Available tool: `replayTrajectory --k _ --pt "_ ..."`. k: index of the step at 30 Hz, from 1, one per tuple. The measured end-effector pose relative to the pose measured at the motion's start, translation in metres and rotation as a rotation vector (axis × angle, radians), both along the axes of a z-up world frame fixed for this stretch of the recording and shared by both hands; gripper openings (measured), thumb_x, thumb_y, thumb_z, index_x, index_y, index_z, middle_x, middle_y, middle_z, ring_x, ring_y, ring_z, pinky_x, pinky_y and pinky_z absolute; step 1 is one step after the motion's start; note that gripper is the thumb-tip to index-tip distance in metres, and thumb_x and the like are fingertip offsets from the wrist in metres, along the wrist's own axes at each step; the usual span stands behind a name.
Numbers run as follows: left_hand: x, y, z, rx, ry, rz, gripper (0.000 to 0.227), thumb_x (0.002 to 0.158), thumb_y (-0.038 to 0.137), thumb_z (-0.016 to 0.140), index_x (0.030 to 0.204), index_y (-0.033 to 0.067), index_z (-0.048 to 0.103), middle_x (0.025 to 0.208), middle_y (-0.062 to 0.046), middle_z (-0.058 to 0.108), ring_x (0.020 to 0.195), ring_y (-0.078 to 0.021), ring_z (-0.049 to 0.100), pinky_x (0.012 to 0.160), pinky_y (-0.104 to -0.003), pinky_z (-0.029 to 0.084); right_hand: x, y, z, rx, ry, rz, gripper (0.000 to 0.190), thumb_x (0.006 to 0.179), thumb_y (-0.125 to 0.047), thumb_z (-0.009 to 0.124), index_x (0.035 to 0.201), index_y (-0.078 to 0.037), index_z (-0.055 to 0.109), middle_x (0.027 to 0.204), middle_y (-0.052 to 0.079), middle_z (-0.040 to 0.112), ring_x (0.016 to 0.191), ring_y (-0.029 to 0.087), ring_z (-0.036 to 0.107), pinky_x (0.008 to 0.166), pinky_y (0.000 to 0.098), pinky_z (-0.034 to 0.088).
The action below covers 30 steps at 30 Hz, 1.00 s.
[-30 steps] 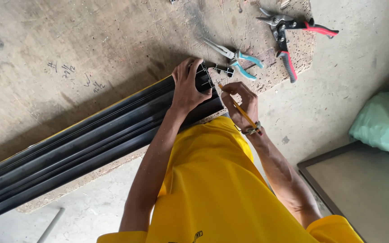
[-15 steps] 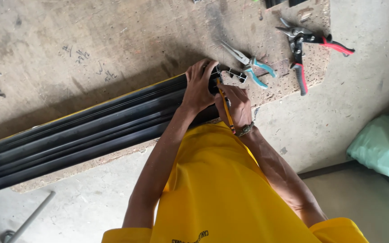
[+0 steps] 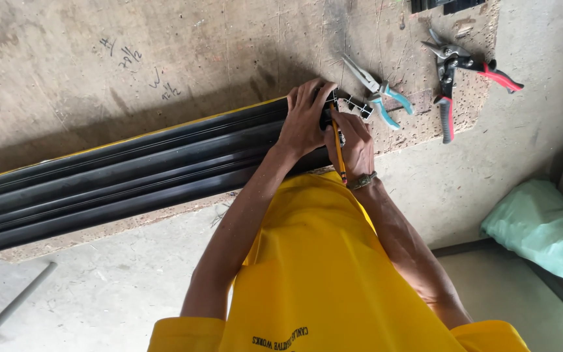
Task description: The person aligns a metal bracket onto a black window frame and marks the position with a pencil. They then use a screwdriver to drive screws into the bracket and finally use tin snips to cut the frame along the marked line.
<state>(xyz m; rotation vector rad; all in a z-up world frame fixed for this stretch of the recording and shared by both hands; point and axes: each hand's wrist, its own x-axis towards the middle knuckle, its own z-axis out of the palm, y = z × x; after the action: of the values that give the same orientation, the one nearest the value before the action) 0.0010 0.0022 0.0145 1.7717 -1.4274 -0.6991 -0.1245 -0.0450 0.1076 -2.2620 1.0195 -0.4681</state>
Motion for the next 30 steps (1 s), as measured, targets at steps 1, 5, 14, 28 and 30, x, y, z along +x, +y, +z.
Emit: replayTrajectory --k 1,5,14,28,30 --pt "0.000 0.000 -0.001 0.000 0.003 0.002 0.097 0.075 0.007 0.082 0.158 0.0158 0.033 0.148 -0.014 0.040 0.148 -0.0367 0.033 0.117 -0.061 0.033 -0.002 0.000 -0.005 0.000 0.003 0.002 0.028 0.100 -0.010 0.059 0.122 0.005 0.069 0.107 0.026 0.072 0.091 0.040 0.073 0.079 0.0478 0.052" --pt "-0.001 0.000 -0.008 -0.006 -0.024 -0.003 0.096 0.077 0.012 0.084 0.159 0.0164 0.033 0.149 -0.013 0.040 0.147 -0.0357 0.034 0.118 -0.059 0.031 -0.006 0.001 -0.016 -0.025 0.014 -0.002 0.028 0.098 -0.011 0.061 0.122 0.003 0.070 0.107 0.022 0.072 0.089 0.037 0.072 0.078 0.0464 0.053" --pt "0.002 -0.001 0.002 0.017 -0.039 -0.029 0.096 0.074 0.007 0.079 0.157 0.0166 0.033 0.146 -0.012 0.040 0.144 -0.0356 0.035 0.116 -0.059 0.033 -0.010 0.003 -0.023 -0.069 0.026 -0.006 0.030 0.098 -0.012 0.062 0.124 0.000 0.070 0.107 0.017 0.070 0.091 0.033 0.071 0.080 0.0433 0.053" --pt "0.002 -0.002 -0.003 0.007 -0.088 -0.018 0.097 0.067 0.009 0.077 0.155 0.0156 0.037 0.142 -0.013 0.042 0.141 -0.0316 0.038 0.113 -0.053 0.027 -0.009 0.005 -0.023 -0.083 0.022 -0.008 0.030 0.098 -0.012 0.060 0.126 -0.004 0.070 0.105 0.013 0.067 0.097 0.030 0.069 0.081 0.0406 0.052" --pt "0.003 -0.002 -0.005 -0.002 -0.091 -0.022 0.096 0.069 0.009 0.078 0.155 0.0147 0.037 0.143 -0.013 0.043 0.143 -0.0329 0.036 0.113 -0.053 0.027 -0.008 0.006 -0.026 -0.092 0.025 -0.014 0.031 0.097 -0.011 0.062 0.126 -0.005 0.069 0.105 0.012 0.066 0.098 0.033 0.069 0.079 0.0419 0.052"
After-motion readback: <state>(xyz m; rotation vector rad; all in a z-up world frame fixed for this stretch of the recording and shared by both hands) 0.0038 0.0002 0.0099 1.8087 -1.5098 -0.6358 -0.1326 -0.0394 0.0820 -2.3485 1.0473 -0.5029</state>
